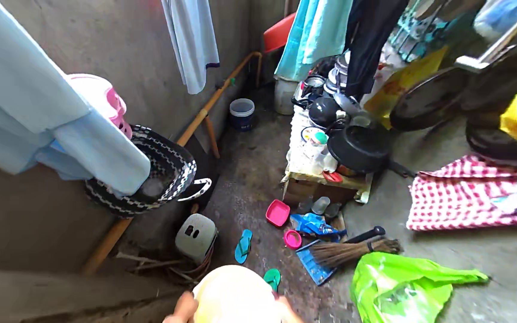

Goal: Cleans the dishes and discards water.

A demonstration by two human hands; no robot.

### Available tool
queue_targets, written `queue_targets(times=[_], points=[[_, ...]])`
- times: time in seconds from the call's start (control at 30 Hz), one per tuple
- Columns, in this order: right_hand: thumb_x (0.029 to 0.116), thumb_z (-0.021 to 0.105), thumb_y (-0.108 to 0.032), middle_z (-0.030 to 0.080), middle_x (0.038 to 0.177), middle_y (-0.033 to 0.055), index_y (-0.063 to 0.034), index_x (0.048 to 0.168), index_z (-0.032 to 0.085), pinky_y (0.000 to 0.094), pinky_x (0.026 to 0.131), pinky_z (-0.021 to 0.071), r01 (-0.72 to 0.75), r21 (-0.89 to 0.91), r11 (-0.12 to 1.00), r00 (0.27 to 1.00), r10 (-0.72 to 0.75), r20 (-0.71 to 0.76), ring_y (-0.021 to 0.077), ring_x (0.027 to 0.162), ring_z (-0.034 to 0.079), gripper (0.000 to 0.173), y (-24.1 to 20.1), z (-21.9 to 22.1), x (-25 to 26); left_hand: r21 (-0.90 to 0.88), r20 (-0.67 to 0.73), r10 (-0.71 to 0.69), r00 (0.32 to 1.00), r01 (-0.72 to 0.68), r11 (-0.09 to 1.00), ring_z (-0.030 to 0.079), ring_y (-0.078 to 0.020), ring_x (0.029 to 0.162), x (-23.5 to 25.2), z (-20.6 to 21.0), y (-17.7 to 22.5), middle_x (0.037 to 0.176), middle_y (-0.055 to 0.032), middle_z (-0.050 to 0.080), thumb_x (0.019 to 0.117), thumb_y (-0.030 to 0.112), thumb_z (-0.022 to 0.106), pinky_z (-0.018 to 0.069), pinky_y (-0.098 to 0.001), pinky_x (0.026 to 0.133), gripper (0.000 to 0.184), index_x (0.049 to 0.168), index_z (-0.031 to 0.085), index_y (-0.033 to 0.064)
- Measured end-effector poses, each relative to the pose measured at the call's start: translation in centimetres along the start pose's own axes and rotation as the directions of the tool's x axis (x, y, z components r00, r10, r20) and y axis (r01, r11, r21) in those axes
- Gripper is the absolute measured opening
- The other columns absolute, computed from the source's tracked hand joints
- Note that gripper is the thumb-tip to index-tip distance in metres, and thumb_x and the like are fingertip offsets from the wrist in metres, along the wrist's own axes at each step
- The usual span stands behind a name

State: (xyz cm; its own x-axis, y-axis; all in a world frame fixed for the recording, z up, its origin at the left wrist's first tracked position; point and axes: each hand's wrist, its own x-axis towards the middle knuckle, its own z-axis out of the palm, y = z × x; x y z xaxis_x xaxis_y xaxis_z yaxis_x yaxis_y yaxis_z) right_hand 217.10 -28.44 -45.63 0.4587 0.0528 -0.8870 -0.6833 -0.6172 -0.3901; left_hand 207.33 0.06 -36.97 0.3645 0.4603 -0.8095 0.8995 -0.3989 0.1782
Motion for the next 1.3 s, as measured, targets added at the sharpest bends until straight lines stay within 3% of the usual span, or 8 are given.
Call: queue_targets(times=[0.27,0.4,0.57,0.63,0.77,0.83,1.03,1.3], points=[[0.0972,0.054,0.003,0.057,0.126,0.0236,0.0084,0.136,0.048,0.0418,0.092,0.0496,0.204,-0.045,0.978,0.972,-0.207,-0.113,0.0264,0.108,0.059,0.040,-32.7,-20.3,-1.6,-0.135,-0.182,0.277,0.943,-0.303,0.943,0.061,-0.0372,0.110,2.1,-13.7,28.0,0.119,-0.0262,0.065,0.0999,0.018,0.060,0.0465,-0.0576,0.094,0.031,0.119,0.066,-0.0065],[0.0979,0.054,0.003,0.057,0.120,0.0243,0.0075,0.136,0.047,0.0445,0.087,0.0510,0.423,0.144,0.895,0.889,-0.379,-0.257,0.0281,0.100,0.059,0.039,-39.9,-26.2,-1.9,-0.470,-0.298,0.313,0.902,-0.424,0.774,0.062,-0.0346,0.108,3.7,-17.4,34.6,0.120,-0.0266,0.064,0.0975,0.013,0.065,0.0499,-0.0508,0.095,0.034,0.121,0.062,-0.0110],[0.1006,0.063,-0.011,0.058,0.128,0.0229,0.0047,0.139,0.050,0.0446,0.093,0.0500,0.610,0.225,0.759,0.745,-0.453,-0.490,0.0273,0.109,0.059,0.044,-44.0,-28.3,-7.5,-0.541,-0.475,0.407,0.780,-0.623,0.565,0.056,-0.0257,0.088,3.3,-21.4,38.7,0.107,-0.0199,0.060,0.0998,0.014,0.061,0.0489,-0.0452,0.079,0.035,0.129,0.056,-0.0053],[0.0974,0.066,-0.009,0.059,0.123,0.0225,0.0059,0.135,0.052,0.0435,0.089,0.0501,0.695,0.218,0.685,0.659,-0.486,-0.574,0.0260,0.103,0.059,0.042,-43.8,-28.1,-8.5,-0.524,-0.550,0.421,0.721,-0.690,0.499,0.055,-0.0226,0.084,2.5,-22.7,39.7,0.109,-0.0196,0.059,0.0996,0.010,0.060,0.0486,-0.0407,0.076,0.041,0.136,0.051,-0.0051],[0.0938,0.067,-0.002,0.061,0.120,0.0239,0.0083,0.129,0.056,0.0443,0.090,0.0510,0.778,0.216,0.590,0.580,-0.543,-0.607,0.0264,0.101,0.061,0.038,-42.2,-26.9,-8.3,-0.482,-0.631,0.440,0.639,-0.767,0.424,0.059,-0.0367,0.122,0.4,-23.2,37.8,0.136,-0.0285,0.057,0.0986,0.009,0.061,0.0476,-0.0528,0.103,0.051,0.146,0.045,-0.0045],[0.0928,0.068,-0.002,0.061,0.123,0.0256,0.0086,0.130,0.057,0.0468,0.093,0.0509,0.784,0.212,0.583,0.576,-0.558,-0.598,0.0289,0.106,0.062,0.040,-40.5,-25.5,-8.2,-0.444,-0.629,0.437,0.643,-0.758,0.477,0.057,-0.0413,0.126,-1.8,-21.6,34.4,0.139,-0.0284,0.056,0.1002,0.017,0.060,0.0461,-0.0581,0.103,0.053,0.148,0.045,-0.0002],[0.0977,0.067,-0.009,0.060,0.124,0.0302,0.0081,0.133,0.055,0.0531,0.090,0.0491,0.632,0.185,0.753,0.720,-0.482,-0.499,0.0366,0.107,0.060,0.041,-29.8,-18.2,-9.2,-0.419,-0.574,0.325,0.752,-0.611,0.672,0.056,-0.0414,0.129,-1.4,-15.4,25.0,0.136,-0.0320,0.057,0.0988,0.009,0.064,0.0436,-0.0546,0.109,0.049,0.143,0.048,-0.0071],[0.0950,0.068,-0.006,0.059,0.129,0.0336,0.0127,0.129,0.057,0.0547,0.102,0.0463,0.420,0.196,0.886,0.853,-0.312,-0.418,0.0410,0.120,0.059,0.040,-8.6,-6.2,-6.2,-0.378,-0.388,0.174,0.905,-0.328,0.866,0.053,-0.0422,0.133,-2.6,-2.5,7.2,0.140,-0.0325,0.055,0.1012,0.012,0.061,0.0410,-0.0541,0.112,0.050,0.145,0.046,-0.0078]])
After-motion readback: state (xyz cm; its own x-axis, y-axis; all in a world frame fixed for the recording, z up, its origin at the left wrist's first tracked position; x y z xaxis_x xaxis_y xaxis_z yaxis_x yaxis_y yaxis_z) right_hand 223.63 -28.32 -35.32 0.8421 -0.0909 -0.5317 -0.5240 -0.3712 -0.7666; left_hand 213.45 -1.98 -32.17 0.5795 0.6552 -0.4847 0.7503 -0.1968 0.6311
